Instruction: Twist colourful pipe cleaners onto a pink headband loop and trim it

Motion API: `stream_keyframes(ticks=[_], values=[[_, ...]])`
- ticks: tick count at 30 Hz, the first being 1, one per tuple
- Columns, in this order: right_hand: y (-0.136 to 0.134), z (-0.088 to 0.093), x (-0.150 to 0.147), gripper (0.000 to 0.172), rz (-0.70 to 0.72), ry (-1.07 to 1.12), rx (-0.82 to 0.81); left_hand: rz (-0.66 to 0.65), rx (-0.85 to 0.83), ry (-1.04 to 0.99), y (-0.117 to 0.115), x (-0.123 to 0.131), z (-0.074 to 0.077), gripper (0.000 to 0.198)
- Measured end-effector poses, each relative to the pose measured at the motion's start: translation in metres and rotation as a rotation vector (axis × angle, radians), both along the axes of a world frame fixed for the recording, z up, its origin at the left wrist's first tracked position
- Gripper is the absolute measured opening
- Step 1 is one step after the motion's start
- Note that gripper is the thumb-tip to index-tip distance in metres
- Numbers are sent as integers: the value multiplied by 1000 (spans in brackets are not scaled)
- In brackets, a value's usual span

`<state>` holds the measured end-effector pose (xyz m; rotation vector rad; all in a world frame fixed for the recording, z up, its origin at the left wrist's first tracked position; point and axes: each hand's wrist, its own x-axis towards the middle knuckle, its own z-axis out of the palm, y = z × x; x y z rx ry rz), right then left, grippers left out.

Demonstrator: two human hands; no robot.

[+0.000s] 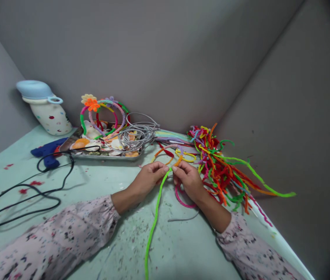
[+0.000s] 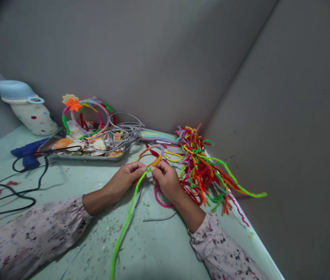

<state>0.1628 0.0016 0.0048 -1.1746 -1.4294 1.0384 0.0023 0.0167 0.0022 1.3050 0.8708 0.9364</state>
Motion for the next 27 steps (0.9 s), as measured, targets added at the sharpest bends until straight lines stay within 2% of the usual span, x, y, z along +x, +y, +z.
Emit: stream_keyframes(ticks=[18, 27], values=[[0, 1, 1, 29, 0, -7, -14, -12, -38, 1, -2, 1, 6, 35], [0, 2, 0, 28, 2, -9, -22, 16, 36, 49, 0, 2, 3, 31]])
